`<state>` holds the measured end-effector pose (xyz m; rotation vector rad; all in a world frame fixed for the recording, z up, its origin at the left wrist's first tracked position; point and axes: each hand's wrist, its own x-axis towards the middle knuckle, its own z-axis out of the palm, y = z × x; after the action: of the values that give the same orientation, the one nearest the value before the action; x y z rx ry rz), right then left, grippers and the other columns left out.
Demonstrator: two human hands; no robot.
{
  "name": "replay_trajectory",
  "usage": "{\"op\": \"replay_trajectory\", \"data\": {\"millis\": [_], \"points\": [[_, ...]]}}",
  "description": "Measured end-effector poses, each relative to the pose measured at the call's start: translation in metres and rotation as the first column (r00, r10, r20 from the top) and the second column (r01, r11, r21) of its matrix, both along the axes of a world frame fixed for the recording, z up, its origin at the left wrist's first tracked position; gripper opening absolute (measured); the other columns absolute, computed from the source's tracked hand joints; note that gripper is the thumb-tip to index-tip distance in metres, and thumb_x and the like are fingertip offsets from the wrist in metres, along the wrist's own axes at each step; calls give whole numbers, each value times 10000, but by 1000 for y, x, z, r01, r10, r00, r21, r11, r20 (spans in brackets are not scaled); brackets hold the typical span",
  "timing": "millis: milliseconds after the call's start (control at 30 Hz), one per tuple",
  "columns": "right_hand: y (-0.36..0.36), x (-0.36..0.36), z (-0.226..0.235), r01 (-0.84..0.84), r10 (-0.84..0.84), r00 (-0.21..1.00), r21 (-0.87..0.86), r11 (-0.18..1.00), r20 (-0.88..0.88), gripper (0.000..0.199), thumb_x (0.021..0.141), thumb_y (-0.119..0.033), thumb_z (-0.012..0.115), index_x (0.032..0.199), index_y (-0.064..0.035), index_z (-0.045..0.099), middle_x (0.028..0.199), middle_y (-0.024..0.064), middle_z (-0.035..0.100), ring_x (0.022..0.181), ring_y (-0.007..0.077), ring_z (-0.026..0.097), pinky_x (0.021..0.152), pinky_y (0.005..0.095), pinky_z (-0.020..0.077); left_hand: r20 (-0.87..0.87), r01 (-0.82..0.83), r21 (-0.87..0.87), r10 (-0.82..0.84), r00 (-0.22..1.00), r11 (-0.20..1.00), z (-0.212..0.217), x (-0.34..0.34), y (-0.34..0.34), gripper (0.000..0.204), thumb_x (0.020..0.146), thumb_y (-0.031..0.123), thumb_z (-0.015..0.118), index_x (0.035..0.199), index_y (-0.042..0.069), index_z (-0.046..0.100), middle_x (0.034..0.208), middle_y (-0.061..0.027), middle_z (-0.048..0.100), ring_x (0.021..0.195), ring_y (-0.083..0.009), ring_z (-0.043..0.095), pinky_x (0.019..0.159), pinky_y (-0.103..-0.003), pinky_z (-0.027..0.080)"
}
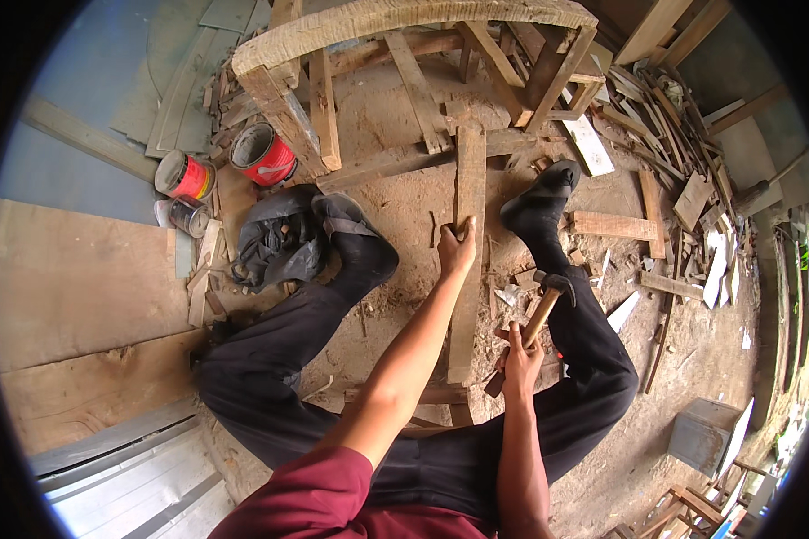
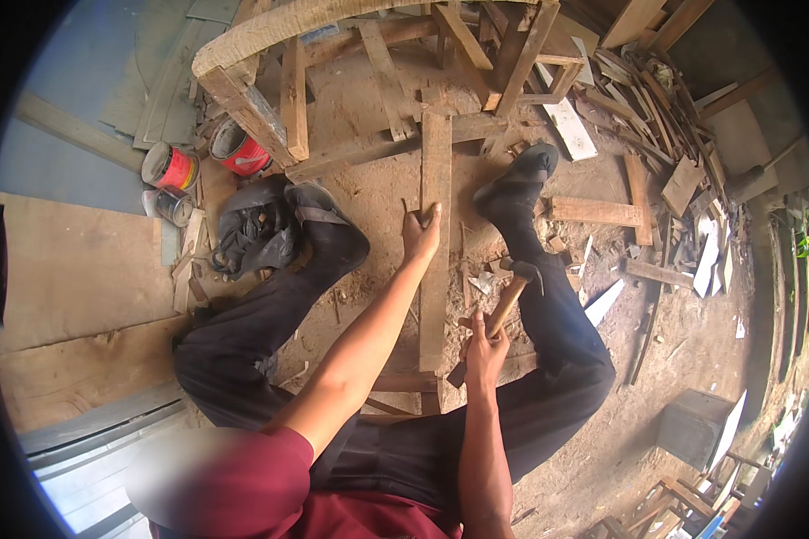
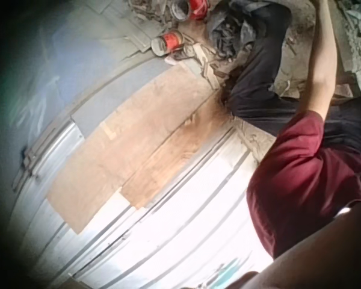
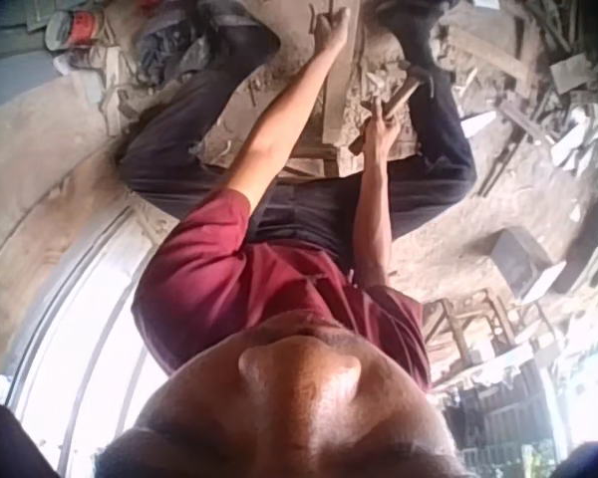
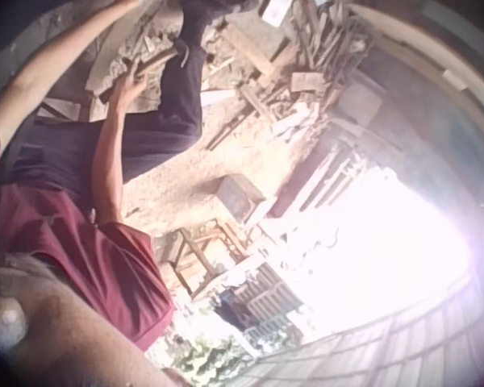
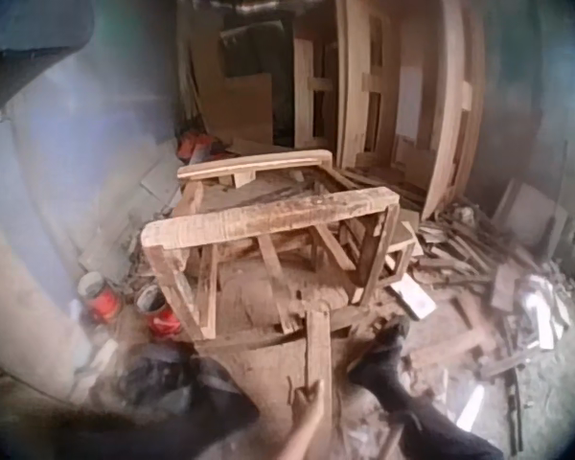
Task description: The person sits on the floor and uses a hammer to repeatedly strike a long wooden plank, splitting it into smaller pieces. The person then picks up a smaller piece of wood and continues to hammer it.
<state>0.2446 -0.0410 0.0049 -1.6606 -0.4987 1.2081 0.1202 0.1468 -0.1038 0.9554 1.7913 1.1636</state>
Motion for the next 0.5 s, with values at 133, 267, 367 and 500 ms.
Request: {"op": "replay_trajectory", "data": {"millis": [133,267,367,500], "points": [[8,2,1,-7,8,998,-5,1000,56,265,966,-260,624,975,0,573,704,91,665,390,49,422,348,230,311,239,-3,95,-20,971,996,47,-7,-21,503,948,484,555,1058,-1,479,862,-133,609,694,-248,593,625,-402,499],[10,-10,-8,-85,84,994,1,996,69,286,982,-298,598,905,-24,576,618,4,555,460,35,434,405,222,321,17,-149,236,149,989,960,67,-73,-8,563,993,531,425,1111,-18,465,883,-133,568,774,-204,569,698,-384,480],[10,-29,-27,-170,156,966,53,984,205,314,996,-311,570,880,-19,576,611,-14,498,521,46,423,452,242,324,-50,-328,290,356,933,899,42,-110,11,584,1011,511,397,1091,-60,491,1006,-235,614,892,-332,618,771,-422,487],[15,-55,-27,-303,275,862,-2,953,426,397,999,-362,540,869,12,572,589,40,491,526,105,445,465,320,363,-113,-410,210,438,892,888,31,-110,20,603,1010,496,412,1075,-92,530,993,-305,628,932,-432,628,763,-472,488]]}}
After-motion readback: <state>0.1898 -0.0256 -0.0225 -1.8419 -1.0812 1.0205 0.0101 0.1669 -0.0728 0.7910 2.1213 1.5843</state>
